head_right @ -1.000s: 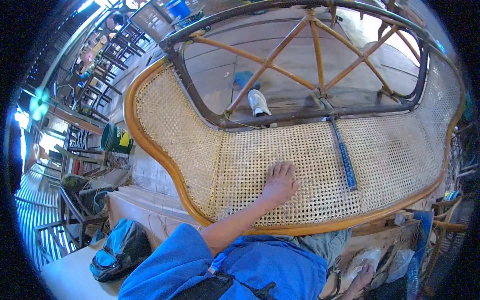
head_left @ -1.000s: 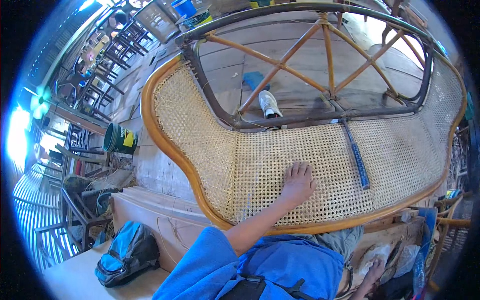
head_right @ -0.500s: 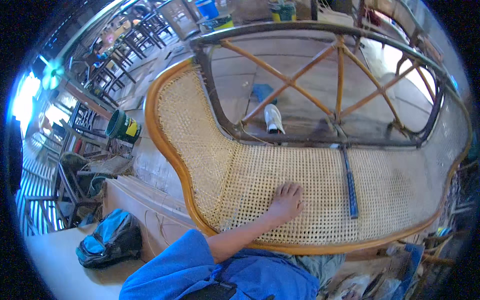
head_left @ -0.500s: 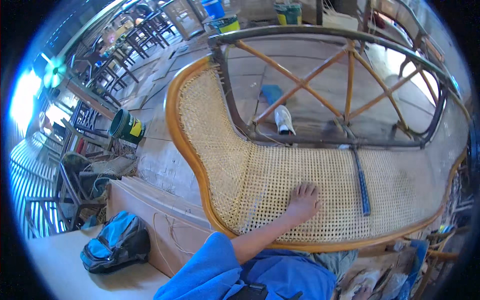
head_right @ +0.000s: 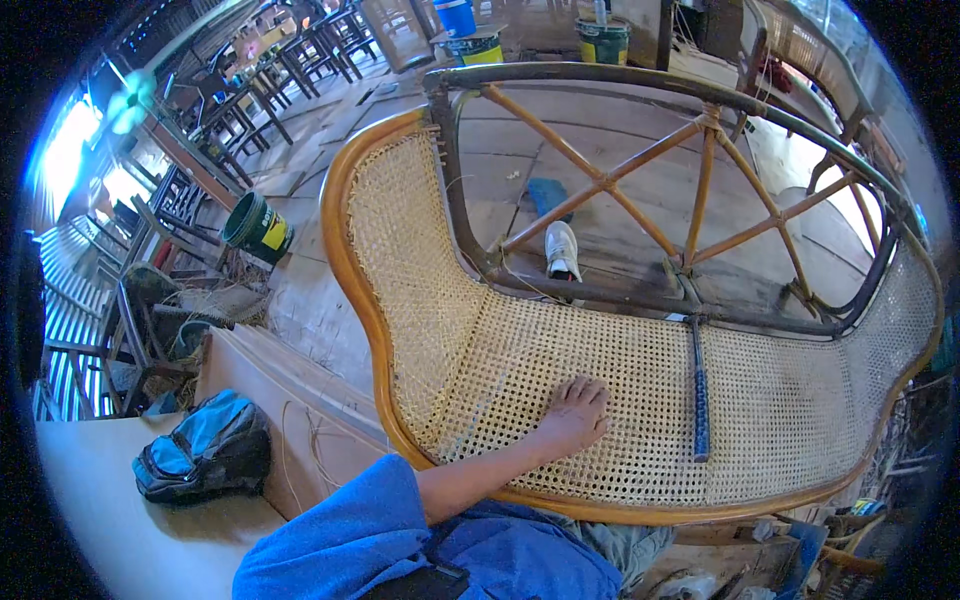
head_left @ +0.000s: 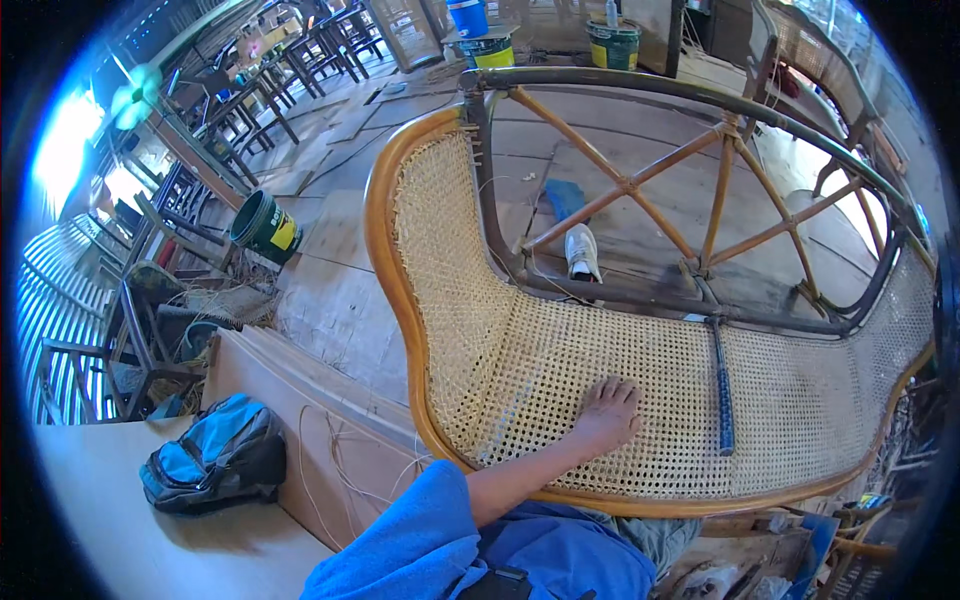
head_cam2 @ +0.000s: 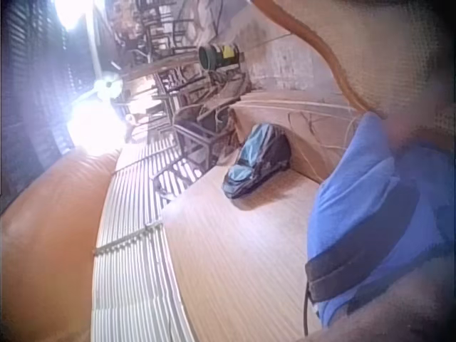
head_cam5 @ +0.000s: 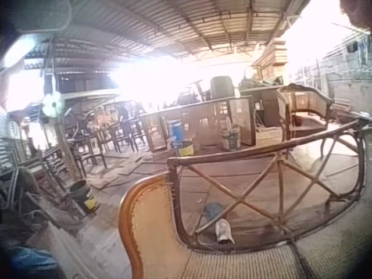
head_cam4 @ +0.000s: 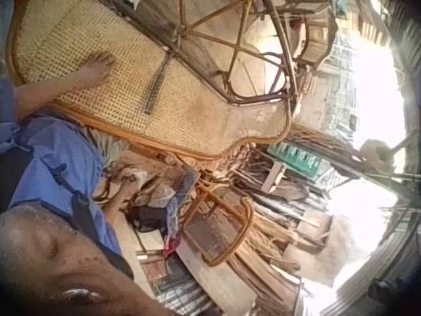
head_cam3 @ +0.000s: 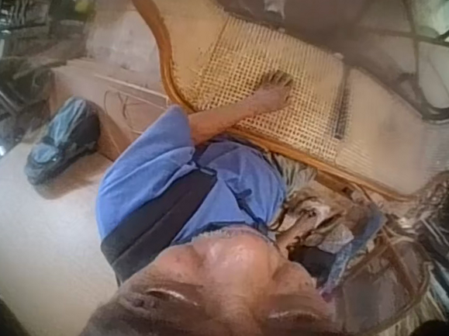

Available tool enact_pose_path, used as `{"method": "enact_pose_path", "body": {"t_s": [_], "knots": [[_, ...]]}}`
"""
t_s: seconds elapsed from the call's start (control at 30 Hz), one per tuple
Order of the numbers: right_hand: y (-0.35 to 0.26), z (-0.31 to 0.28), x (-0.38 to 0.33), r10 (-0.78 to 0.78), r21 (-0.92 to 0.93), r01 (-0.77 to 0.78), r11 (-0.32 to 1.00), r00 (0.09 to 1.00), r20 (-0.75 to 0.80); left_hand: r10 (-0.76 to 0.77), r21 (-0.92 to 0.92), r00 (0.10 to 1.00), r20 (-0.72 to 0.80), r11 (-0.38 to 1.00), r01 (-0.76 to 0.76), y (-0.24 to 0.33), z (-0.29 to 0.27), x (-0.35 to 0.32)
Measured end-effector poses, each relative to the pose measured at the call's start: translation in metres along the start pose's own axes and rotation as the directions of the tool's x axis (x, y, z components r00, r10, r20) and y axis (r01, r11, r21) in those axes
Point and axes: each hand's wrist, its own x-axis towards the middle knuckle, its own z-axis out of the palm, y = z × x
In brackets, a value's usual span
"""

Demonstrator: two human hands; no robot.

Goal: The person weaves a thin cane strip into the seat of a rattan chair. They thread the cane through the existing weave and use a hammer to tap it flush against the frame, repeating this process along the edge of the seat.

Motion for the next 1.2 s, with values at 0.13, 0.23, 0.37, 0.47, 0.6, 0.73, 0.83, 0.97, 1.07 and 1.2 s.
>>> {"method": "enact_pose_path", "body": {"t_s": [0.13, 0.23, 0.37, 0.47, 0.6, 0.73, 0.83, 0.97, 1.07, 1.2], "knots": [[0.009, -0.001, 0.001, 0.021, 0.012, -0.021, 1.000, 1.000, 0.007, -0.019, 0.001, 0.998, 0.062, 1.000, 0.019, 0.001, -0.003, 0.000], [0.019, -0.004, 0.002, 0.031, 0.017, -0.032, 0.999, 0.999, 0.013, -0.051, 0.019, 0.994, 0.092, 0.999, 0.049, 0.004, -0.005, 0.000], [0.035, -0.007, 0.003, 0.023, 0.017, -0.023, 1.000, 1.000, 0.017, -0.046, -0.005, 0.996, 0.078, 0.999, 0.046, 0.002, 0.002, 0.002], [0.003, -0.014, -0.008, 0.149, 0.147, -0.157, 0.977, 0.987, 0.061, -0.059, -0.012, 0.992, 0.111, 0.998, 0.061, 0.000, -0.002, 0.001], [0.038, -0.008, 0.001, 0.153, 0.143, -0.149, 0.978, 0.988, -0.016, -0.045, -0.012, 0.994, 0.100, 0.999, 0.047, 0.002, -0.006, 0.001], [0.043, -0.008, 0.002, 0.049, -0.050, -0.049, 0.998, 0.999, 0.005, -0.036, -0.039, 0.994, 0.107, 0.998, 0.040, 0.000, -0.004, 0.001], [0.027, -0.010, -0.005, 0.129, 0.088, -0.117, 0.989, 0.979, -0.157, -0.024, -0.064, 0.999, 0.048, 0.998, 0.027, 0.001, -0.004, 0.002], [-0.025, -0.044, -0.009, 0.087, -0.090, -0.119, 0.989, 0.952, -0.293, -0.028, -0.206, 0.997, -0.074, 0.978, 0.012, 0.019, 0.002, -0.002], [-0.028, -0.041, 0.007, 0.094, 0.325, -0.015, 0.946, 0.969, -0.229, 0.180, -0.582, 0.983, 0.036, 0.803, -0.126, 0.058, -0.005, -0.001], [-0.162, -0.027, 0.019, -0.007, 0.736, 0.056, 0.675, 0.998, -0.070, 0.298, -0.949, 0.916, 0.270, 0.244, 0.200, 0.130, 0.004, -0.019]]}}
